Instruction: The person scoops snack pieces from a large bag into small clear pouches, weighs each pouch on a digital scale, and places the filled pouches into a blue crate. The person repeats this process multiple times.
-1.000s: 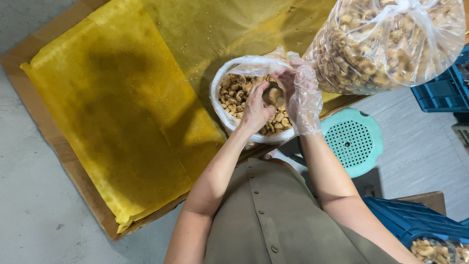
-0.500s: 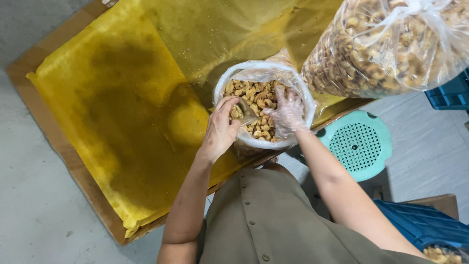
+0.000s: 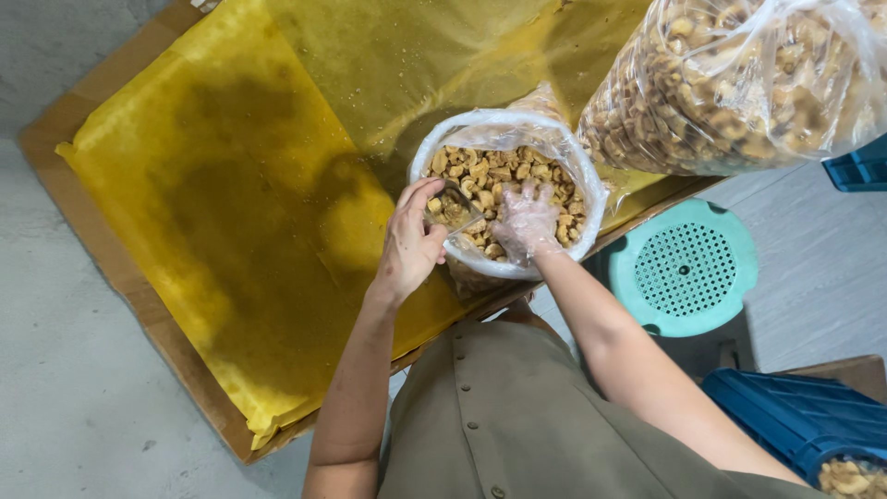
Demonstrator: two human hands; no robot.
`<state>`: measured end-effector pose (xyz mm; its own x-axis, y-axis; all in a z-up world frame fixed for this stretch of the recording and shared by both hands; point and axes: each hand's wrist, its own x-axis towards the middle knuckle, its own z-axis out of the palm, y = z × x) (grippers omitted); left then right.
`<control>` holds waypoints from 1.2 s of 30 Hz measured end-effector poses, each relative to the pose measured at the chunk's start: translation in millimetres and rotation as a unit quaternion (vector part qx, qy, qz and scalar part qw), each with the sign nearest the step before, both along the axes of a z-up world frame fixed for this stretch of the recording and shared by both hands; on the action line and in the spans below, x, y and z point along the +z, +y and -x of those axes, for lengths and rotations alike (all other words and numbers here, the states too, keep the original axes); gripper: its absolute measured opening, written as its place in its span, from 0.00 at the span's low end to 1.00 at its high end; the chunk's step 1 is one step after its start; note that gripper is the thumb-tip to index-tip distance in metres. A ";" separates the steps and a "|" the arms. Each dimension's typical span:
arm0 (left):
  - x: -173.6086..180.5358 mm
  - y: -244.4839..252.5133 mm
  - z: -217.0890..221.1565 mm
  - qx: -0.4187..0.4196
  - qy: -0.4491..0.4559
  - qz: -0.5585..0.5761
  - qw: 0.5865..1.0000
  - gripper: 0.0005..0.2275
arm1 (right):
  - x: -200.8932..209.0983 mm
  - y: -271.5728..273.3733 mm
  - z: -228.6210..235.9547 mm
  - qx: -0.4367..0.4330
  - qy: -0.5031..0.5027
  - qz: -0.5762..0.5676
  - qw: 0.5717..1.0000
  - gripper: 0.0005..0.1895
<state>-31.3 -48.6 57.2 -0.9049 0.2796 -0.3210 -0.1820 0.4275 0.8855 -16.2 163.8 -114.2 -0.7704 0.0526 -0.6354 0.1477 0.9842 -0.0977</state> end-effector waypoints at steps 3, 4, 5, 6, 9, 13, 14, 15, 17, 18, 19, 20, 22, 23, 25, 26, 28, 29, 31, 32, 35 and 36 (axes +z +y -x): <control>-3.9 -0.4 -1.3 0.006 -0.003 -0.007 1.000 0.26 | 2.0 2.3 -13.5 0.031 -0.007 0.037 0.999 0.46; -5.7 -0.3 -1.8 0.012 -0.005 -0.009 1.000 0.26 | 2.1 4.5 -16.4 0.028 -0.014 0.041 0.999 0.45; -7.4 0.1 -2.3 0.011 -0.001 -0.010 1.000 0.26 | 1.2 5.3 -17.6 0.026 -0.021 0.045 0.998 0.44; -8.1 -0.2 -3.1 0.010 0.003 -0.010 1.000 0.26 | -0.5 5.1 -18.5 0.022 -0.019 0.034 0.999 0.46; -8.9 -0.1 -5.5 0.010 0.002 -0.012 1.000 0.26 | -13.1 -0.1 -19.0 0.031 -0.006 0.032 0.999 0.47; -5.4 2.2 -6.1 0.011 -0.030 -0.025 0.999 0.28 | -29.9 14.4 -25.2 0.081 0.059 0.086 0.991 0.36; -4.1 1.8 -6.2 0.005 -0.034 -0.032 0.999 0.29 | -33.9 17.7 -26.3 0.090 0.083 0.097 0.988 0.35; -2.9 2.1 -6.6 -0.002 -0.038 -0.040 0.998 0.30 | -38.5 16.1 -27.2 0.057 0.064 0.088 0.992 0.33; -0.5 2.5 -6.4 -0.014 -0.045 -0.044 0.998 0.31 | -45.1 16.6 -28.2 -0.014 0.024 0.073 0.997 0.28; 0.0 3.5 -6.4 -0.020 -0.047 -0.044 0.998 0.31 | -47.1 18.1 -27.9 -0.064 0.049 0.116 0.990 0.24; 0.3 3.6 -6.3 -0.025 -0.050 -0.043 0.997 0.32 | -48.0 22.5 -27.3 -0.113 0.074 0.158 0.978 0.20; -0.8 6.4 -6.5 -0.024 -0.051 -0.047 0.997 0.32 | -48.2 29.2 -26.0 -0.160 0.098 0.198 0.962 0.17; -4.4 12.0 -5.8 -0.023 -0.054 -0.054 0.997 0.32 | -43.7 54.4 -20.2 -0.308 0.037 0.310 0.899 0.13; -6.9 16.8 -6.6 -0.025 -0.069 -0.049 0.996 0.32 | -39.6 65.1 -17.5 -0.377 0.005 0.362 0.852 0.13; -12.2 30.1 -3.6 -0.030 -0.093 -0.039 0.994 0.33 | -26.0 81.0 -7.8 -0.479 0.013 0.587 0.653 0.18; -15.7 37.4 -4.0 -0.031 -0.090 -0.038 0.995 0.33 | -17.4 83.6 -6.5 -0.512 0.015 0.678 0.527 0.22; -22.5 51.4 -4.8 -0.033 -0.082 -0.036 0.995 0.33 | 6.9 82.0 -4.2 -0.515 0.064 0.707 0.482 0.18; -25.8 60.0 -5.7 -0.041 -0.081 -0.022 0.996 0.33 | 22.5 79.8 -3.1 -0.514 0.088 0.720 0.458 0.17; -32.0 77.9 -8.1 -0.056 -0.080 0.007 0.995 0.33 | 56.5 73.5 -2.6 -0.434 0.110 0.815 0.369 0.19; -34.5 86.5 -9.6 -0.052 -0.066 -0.001 0.996 0.34 | 72.4 67.7 -2.9 -0.390 0.119 0.855 0.320 0.20; -40.4 108.1 -11.6 -0.029 -0.035 -0.018 0.999 0.36 | 105.0 43.0 -2.6 -0.395 0.212 0.836 0.318 0.21; -41.8 113.1 -11.6 -0.012 -0.032 -0.019 0.999 0.36 | 110.7 38.0 -1.1 -0.395 0.228 0.838 0.301 0.21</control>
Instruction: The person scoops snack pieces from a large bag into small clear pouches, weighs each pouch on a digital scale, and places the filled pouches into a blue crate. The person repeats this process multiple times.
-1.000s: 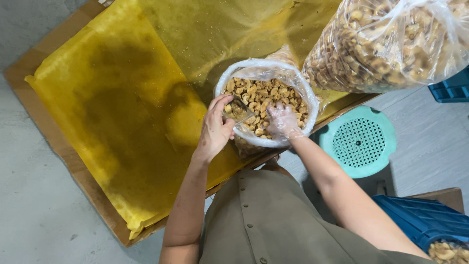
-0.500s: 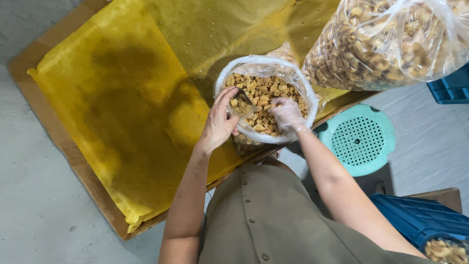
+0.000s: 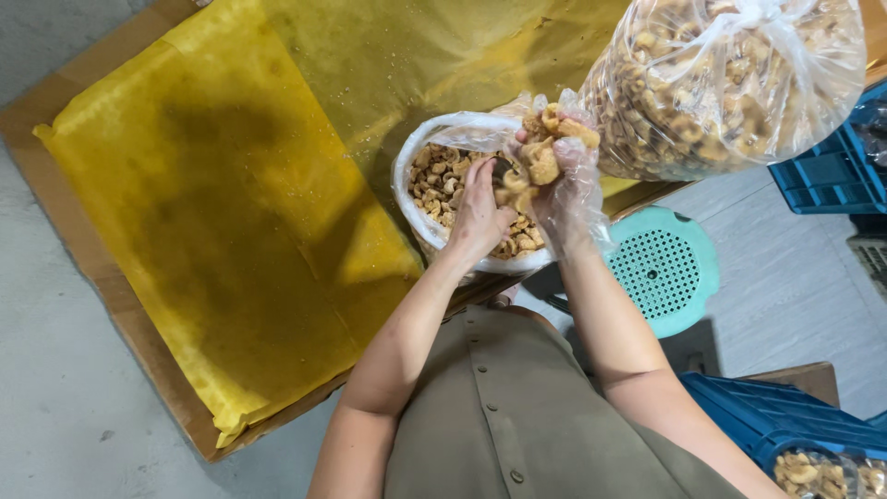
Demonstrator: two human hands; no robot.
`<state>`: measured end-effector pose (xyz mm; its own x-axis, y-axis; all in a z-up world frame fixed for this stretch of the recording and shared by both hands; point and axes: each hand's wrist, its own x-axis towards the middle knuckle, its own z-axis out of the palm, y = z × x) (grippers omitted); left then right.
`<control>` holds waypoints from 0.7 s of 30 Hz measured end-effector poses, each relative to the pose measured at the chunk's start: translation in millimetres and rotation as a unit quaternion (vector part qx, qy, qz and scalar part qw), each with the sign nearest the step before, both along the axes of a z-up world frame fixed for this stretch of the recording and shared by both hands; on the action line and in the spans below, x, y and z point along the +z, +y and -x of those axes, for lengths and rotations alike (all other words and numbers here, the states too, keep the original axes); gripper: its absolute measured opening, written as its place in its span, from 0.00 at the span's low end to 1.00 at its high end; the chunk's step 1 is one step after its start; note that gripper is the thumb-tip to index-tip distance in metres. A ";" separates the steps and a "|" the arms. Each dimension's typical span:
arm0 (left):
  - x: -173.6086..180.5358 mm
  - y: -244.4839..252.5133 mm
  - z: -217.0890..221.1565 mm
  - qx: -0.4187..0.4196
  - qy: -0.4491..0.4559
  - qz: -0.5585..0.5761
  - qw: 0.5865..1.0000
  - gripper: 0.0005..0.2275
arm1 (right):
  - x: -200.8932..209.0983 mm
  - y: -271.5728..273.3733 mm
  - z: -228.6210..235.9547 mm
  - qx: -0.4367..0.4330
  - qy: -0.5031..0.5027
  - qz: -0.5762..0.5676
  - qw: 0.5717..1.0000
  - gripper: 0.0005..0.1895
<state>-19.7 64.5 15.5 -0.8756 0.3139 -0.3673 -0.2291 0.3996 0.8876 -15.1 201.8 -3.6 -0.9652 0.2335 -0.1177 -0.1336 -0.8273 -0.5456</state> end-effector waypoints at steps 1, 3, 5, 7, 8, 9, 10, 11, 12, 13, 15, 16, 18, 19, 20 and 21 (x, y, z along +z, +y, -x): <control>-1.3 4.0 0.0 0.017 0.002 0.000 1.000 0.37 | 3.1 -2.6 0.6 -0.020 0.010 0.009 1.000 0.21; -3.9 6.9 -1.9 0.036 -0.010 -0.023 0.999 0.37 | 1.3 -4.2 -0.7 -0.020 0.022 0.007 1.000 0.21; -6.8 6.3 -4.3 0.053 -0.016 -0.038 0.998 0.38 | -6.4 0.0 -3.7 0.018 0.029 -0.015 0.999 0.22; -8.6 6.7 -3.6 0.066 -0.013 -0.049 0.997 0.39 | -13.6 5.8 -3.1 0.019 0.049 -0.034 0.998 0.21; -9.9 6.9 -3.9 0.076 -0.019 -0.058 0.995 0.38 | -16.6 7.1 -3.4 0.019 0.058 -0.044 0.997 0.21; -11.5 6.6 -3.5 0.085 -0.025 -0.068 0.994 0.38 | -18.8 7.1 -2.8 0.016 0.053 -0.048 0.997 0.21; -13.4 6.4 -3.3 0.095 -0.031 -0.078 0.992 0.37 | -19.6 6.6 -2.6 0.012 0.047 -0.052 0.997 0.22; -15.5 5.9 -3.2 0.094 -0.021 -0.085 0.992 0.36 | -19.2 5.7 -3.0 0.009 0.042 -0.056 0.998 0.22; -17.7 5.4 -3.2 0.092 -0.012 -0.093 0.991 0.36 | -17.3 5.0 -4.1 0.018 0.072 -0.084 0.994 0.19; -19.8 4.9 -3.4 0.089 -0.003 -0.101 0.991 0.35 | -14.3 4.3 -6.0 0.027 0.102 -0.111 0.988 0.16; -23.5 3.7 -2.4 0.096 -0.025 -0.113 0.989 0.34 | -6.6 4.6 -8.9 0.038 0.114 -0.175 0.977 0.14; -25.3 3.2 -1.6 0.100 -0.036 -0.119 0.987 0.33 | -3.2 5.3 -10.5 0.040 0.095 -0.212 0.972 0.13; -29.2 2.9 0.8 0.096 -0.024 -0.125 0.987 0.32 | -0.3 5.2 -10.5 0.030 0.041 -0.209 0.977 0.13; -31.1 3.5 1.9 0.094 -0.019 -0.128 0.987 0.32 | -0.8 5.0 -9.7 0.019 0.007 -0.170 0.985 0.14; -32.9 4.1 3.5 0.095 -0.023 -0.131 0.986 0.32 | -1.9 5.0 -8.2 0.008 -0.028 -0.130 0.991 0.15; -34.6 4.7 5.3 0.096 -0.028 -0.135 0.986 0.31 | -3.4 5.5 -7.0 0.025 -0.023 -0.142 0.989 0.13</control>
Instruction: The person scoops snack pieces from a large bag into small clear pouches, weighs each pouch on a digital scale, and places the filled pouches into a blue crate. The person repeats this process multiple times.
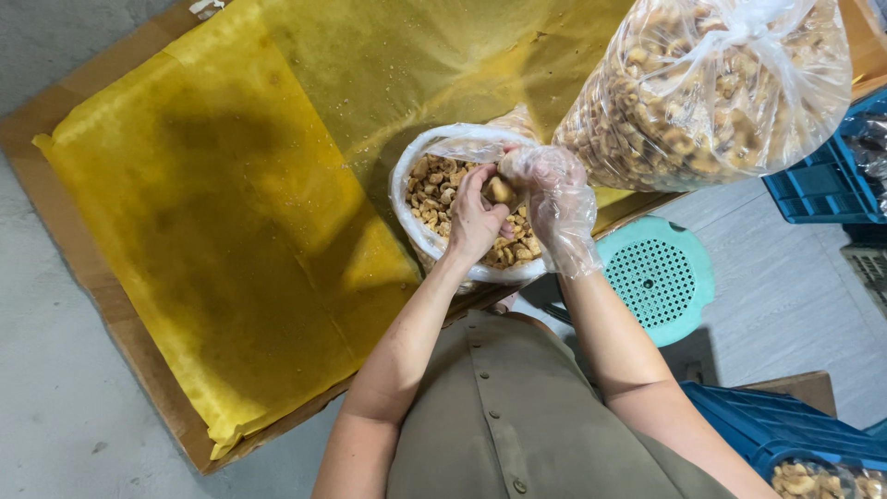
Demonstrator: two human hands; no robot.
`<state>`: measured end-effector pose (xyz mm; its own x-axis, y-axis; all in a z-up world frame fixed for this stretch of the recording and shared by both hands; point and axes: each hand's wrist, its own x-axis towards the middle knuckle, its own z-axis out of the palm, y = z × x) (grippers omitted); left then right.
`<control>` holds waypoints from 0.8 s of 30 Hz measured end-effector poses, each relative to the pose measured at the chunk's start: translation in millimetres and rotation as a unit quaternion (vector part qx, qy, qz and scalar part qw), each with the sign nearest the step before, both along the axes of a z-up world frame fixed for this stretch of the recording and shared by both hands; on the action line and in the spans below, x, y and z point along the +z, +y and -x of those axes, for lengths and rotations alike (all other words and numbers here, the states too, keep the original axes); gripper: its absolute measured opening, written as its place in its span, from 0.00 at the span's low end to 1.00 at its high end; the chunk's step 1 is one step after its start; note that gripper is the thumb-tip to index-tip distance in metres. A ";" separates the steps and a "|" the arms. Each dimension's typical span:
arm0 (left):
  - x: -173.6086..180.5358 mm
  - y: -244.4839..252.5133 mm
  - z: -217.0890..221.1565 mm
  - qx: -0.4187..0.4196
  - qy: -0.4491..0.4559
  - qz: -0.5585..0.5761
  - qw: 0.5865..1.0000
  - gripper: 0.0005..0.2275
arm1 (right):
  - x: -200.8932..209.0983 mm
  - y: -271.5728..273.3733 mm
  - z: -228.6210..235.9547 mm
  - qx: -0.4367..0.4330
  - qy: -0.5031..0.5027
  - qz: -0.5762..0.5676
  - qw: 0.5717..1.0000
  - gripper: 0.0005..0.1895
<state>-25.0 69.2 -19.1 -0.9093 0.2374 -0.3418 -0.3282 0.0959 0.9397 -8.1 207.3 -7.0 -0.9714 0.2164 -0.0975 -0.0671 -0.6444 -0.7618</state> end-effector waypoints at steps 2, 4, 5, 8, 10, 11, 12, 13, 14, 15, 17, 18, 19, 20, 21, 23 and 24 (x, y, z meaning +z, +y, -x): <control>-4.4 0.1 1.3 0.005 -0.005 -0.001 1.000 0.30 | -3.0 1.1 -0.7 0.034 0.006 -0.024 0.999 0.14; -9.9 -1.5 1.2 0.017 -0.007 0.002 1.000 0.29 | -3.4 1.0 -4.1 0.031 0.019 -0.047 0.998 0.13; -13.4 -3.5 0.0 0.009 0.005 0.018 1.000 0.28 | -2.5 0.2 -6.3 0.030 0.025 -0.059 0.998 0.14; -21.9 -9.0 -3.8 -0.007 0.131 0.098 0.987 0.27 | 8.0 -5.0 -18.4 -0.116 0.064 -0.798 0.588 0.22; -22.0 -11.1 0.6 -0.016 0.334 0.191 0.923 0.31 | 14.5 -17.3 -8.0 -0.102 -0.156 -0.568 0.801 0.22; -21.8 -13.3 -2.3 -0.013 0.346 0.218 0.912 0.30 | 16.9 -23.6 -8.9 -0.080 -0.262 -0.418 0.866 0.23; -19.8 -16.9 -4.6 -0.010 0.336 0.224 0.915 0.29 | 20.3 -26.1 -13.5 -0.086 -0.176 -0.566 0.801 0.25; -15.5 -18.4 4.0 -0.015 0.315 0.218 0.924 0.28 | 24.5 -26.1 -7.4 -0.097 -0.079 -0.695 0.708 0.27; -10.1 -18.9 13.1 -0.014 0.230 0.169 0.958 0.28 | 28.3 -23.8 1.8 -0.105 0.018 -0.801 0.589 0.30; -5.2 -24.7 9.9 -0.005 0.132 0.121 0.984 0.27 | 30.5 -22.2 2.3 -0.115 0.060 -0.789 0.600 0.30; 2.3 -30.0 7.4 0.005 0.070 0.101 0.992 0.26 | 33.0 -20.0 -1.1 -0.130 0.141 -0.760 0.621 0.30; 5.6 -33.4 6.1 0.004 0.066 0.098 0.993 0.25 | 34.3 -22.2 -4.6 -0.096 0.117 -0.753 0.641 0.26; 9.1 -32.0 14.9 0.005 0.087 0.102 0.991 0.25 | 37.0 -22.7 -0.2 -0.069 0.097 -0.744 0.657 0.23; 13.1 -35.0 17.1 0.001 0.078 0.075 0.994 0.25 | 40.7 -23.2 4.6 -0.040 0.077 -0.735 0.673 0.20; 16.3 -38.4 15.7 -0.001 0.063 0.049 0.997 0.26 | 44.3 -25.0 6.8 -0.009 0.017 -0.639 0.769 0.16; 21.7 -41.6 15.8 -0.008 0.038 0.021 0.999 0.27 | 52.1 -27.6 12.8 0.053 -0.106 -0.405 0.906 0.10; 24.8 -43.2 17.5 -0.013 0.029 0.020 0.999 0.27 | 56.2 -25.1 16.9 0.067 -0.056 -0.571 0.816 0.09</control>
